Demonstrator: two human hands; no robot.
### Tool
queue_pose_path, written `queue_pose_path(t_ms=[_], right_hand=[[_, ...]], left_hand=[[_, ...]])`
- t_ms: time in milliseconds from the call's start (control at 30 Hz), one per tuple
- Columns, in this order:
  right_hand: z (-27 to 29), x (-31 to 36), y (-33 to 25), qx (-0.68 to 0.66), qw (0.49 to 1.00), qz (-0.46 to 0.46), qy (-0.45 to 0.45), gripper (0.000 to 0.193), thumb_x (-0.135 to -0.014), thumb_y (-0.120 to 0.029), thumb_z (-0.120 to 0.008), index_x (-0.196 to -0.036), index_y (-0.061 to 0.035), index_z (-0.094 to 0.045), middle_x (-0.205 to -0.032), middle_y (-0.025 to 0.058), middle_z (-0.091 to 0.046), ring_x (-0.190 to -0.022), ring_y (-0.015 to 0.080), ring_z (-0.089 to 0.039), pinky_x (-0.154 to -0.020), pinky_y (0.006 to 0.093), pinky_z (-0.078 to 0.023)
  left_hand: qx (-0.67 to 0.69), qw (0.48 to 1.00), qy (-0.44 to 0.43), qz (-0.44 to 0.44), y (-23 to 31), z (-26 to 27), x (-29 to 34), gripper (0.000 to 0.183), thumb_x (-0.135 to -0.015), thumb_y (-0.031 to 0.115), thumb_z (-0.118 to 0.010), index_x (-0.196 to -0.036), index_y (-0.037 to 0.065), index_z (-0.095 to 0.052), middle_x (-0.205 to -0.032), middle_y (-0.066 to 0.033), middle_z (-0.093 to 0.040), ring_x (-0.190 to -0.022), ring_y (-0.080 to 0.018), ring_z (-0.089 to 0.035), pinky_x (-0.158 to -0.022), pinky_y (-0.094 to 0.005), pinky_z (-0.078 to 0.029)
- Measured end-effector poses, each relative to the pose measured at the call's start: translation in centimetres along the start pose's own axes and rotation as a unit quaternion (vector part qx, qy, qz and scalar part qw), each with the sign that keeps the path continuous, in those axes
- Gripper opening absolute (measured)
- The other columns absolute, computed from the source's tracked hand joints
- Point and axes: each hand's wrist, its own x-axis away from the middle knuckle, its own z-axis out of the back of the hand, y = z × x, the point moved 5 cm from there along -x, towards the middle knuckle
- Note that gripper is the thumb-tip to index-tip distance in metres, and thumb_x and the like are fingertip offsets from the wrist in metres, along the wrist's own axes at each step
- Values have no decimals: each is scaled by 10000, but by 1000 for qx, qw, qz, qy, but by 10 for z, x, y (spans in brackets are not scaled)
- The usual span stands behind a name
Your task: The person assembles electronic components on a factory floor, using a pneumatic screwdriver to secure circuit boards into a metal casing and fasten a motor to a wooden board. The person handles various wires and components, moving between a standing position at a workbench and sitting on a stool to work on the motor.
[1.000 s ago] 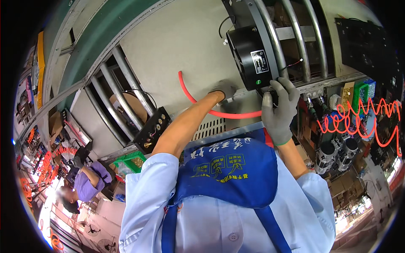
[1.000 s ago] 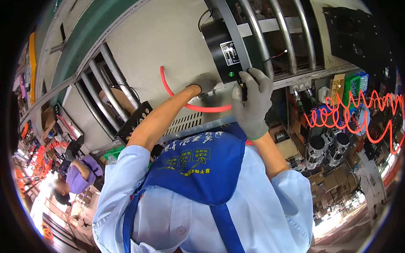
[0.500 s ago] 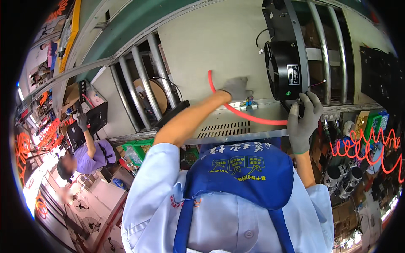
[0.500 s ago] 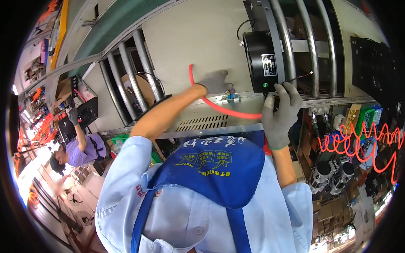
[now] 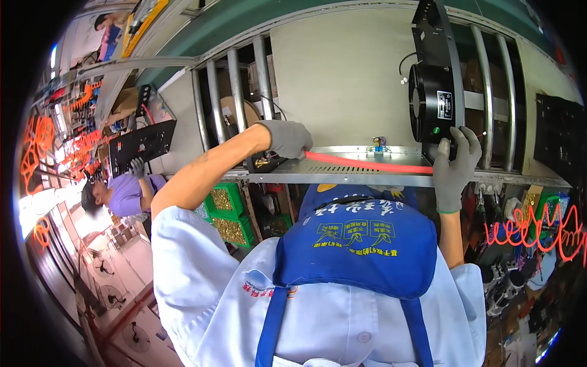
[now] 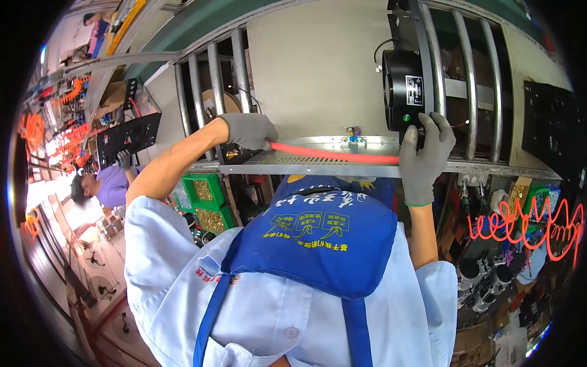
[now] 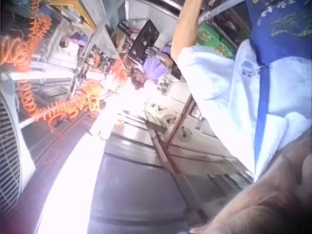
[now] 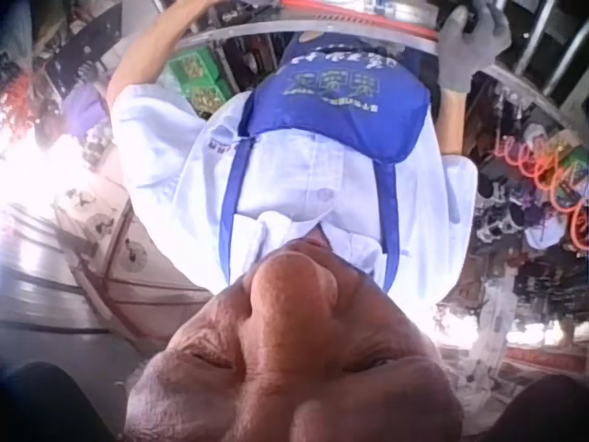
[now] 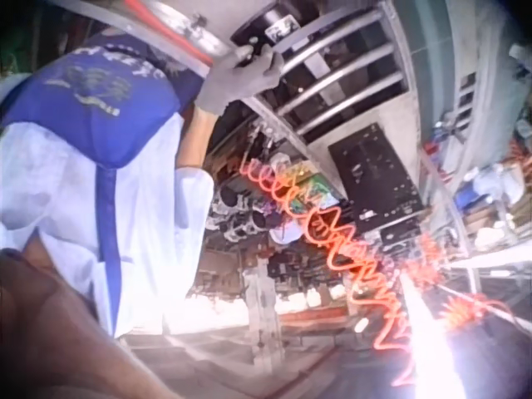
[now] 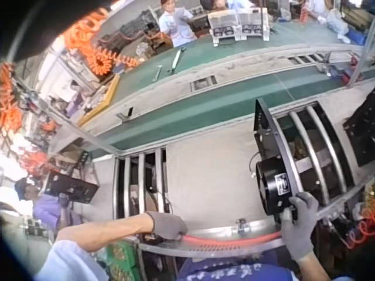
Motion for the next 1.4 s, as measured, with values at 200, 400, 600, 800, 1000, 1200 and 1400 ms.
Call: queue_pose_path(t_ms=[200, 400, 600, 800, 1000, 1200, 1400], right_hand=[[5, 1, -3, -8, 1000, 0, 6, 291, -852, -118, -672, -1136, -54, -676, -1243, 155, -579, -1147, 320, -535, -923, 396, -484], [7, 3, 3, -6, 1000, 5, 28, 279, -832, -114, -683, -1107, -62, -673, -1208, 133, -602, -1113, 327, -553, -908, 423, -485], [10, 2, 4, -33, 998, 22, 53, 258, -823, -116, -690, -1075, -61, -678, -1183, 121, -613, -1080, 327, -562, -891, 419, -481], [10, 5, 5, -24, 998, 21, 51, 246, -832, -119, -691, -1070, -63, -679, -1179, 116, -611, -1116, 320, -545, -908, 415, -477], [15, 11, 8, -60, 997, -13, 51, 288, -835, -110, -686, -1117, -56, -659, -1221, 133, -579, -1143, 323, -541, -939, 421, -477], [39, 43, 1, -52, 991, -46, 118, 279, -873, -81, -633, -1145, -17, -644, -1246, 168, -561, -1111, 338, -579, -914, 404, -504], [53, 108, 5, 33, 980, -110, 163, 255, -889, -82, -606, -1131, -8, -640, -1195, 175, -579, -1109, 340, -582, -934, 426, -488]], left_hand=[[124, 987, -66, 76, -6, -39, -22, 331, -902, 287, -588, -1013, -12, -674, -878, -191, -675, -825, -331, -666, -760, -433, -504], [136, 988, -36, 60, -17, -70, -21, 376, -906, 348, -602, -1056, 11, -679, -938, -140, -697, -864, -252, -648, -783, -401, -507], [247, 961, 102, 74, -47, -65, 17, 457, -916, 409, -639, -1154, 19, -659, -987, -108, -703, -912, -208, -652, -825, -351, -528], [232, 917, 236, 223, -127, -37, -14, 417, -931, 361, -616, -1068, -26, -688, -968, -166, -707, -880, -222, -682, -787, -354, -546], [300, 893, 123, 311, -157, -58, -105, 296, -886, 296, -634, -878, 15, -725, -840, -170, -726, -793, -261, -716, -713, -385, -569], [-120, 948, 231, 181, -216, -21, -94, 234, -816, 189, -620, -778, -9, -739, -753, -188, -721, -667, -276, -725, -642, -406, -576], [-67, 937, 296, 172, -237, 4, -52, 181, -749, 123, -612, -792, 2, -739, -823, -218, -710, -745, -361, -711, -682, -431, -569]])
